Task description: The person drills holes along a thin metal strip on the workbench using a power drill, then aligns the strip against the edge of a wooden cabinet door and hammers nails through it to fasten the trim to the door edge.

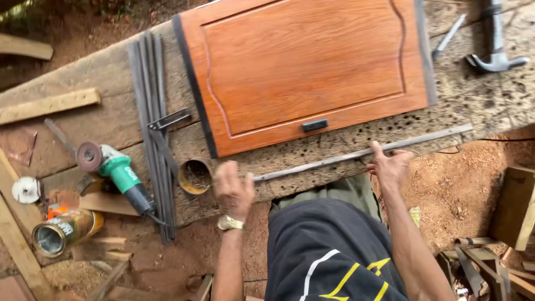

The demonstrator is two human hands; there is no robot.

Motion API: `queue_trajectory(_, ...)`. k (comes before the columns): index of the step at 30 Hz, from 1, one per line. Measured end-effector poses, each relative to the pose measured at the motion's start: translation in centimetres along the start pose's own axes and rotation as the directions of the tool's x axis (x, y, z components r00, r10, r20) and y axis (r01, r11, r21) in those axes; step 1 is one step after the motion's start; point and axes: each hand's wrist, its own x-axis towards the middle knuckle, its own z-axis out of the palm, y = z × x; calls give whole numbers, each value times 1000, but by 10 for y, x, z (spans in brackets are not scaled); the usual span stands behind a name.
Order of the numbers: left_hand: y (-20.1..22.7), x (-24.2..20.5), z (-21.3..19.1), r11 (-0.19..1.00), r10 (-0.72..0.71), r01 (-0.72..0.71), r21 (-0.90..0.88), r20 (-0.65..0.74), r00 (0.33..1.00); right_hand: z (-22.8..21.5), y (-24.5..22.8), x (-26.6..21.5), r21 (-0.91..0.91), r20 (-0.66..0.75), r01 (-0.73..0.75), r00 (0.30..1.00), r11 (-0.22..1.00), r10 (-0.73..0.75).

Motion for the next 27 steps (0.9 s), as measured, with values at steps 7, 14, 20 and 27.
queue_trajectory(7,-6,90,-4,961,-276,276,-23,-10,961,-5,10,24,69,-119,-40,992,997,48)
queue_trajectory(14,-30,149,39,921,-387,369,129,173,906,-30,46,22,566,-181,114,983,816,-12)
queue_trajectory(20,-28,113,46,924,-365,320,209,237,900,-95,-26,49,717,-165,111,986,688,13)
queue_trajectory(27,11,62,46,914,-274,142,380,320,907,-39,-74,79,108,-252,18,968,994,10)
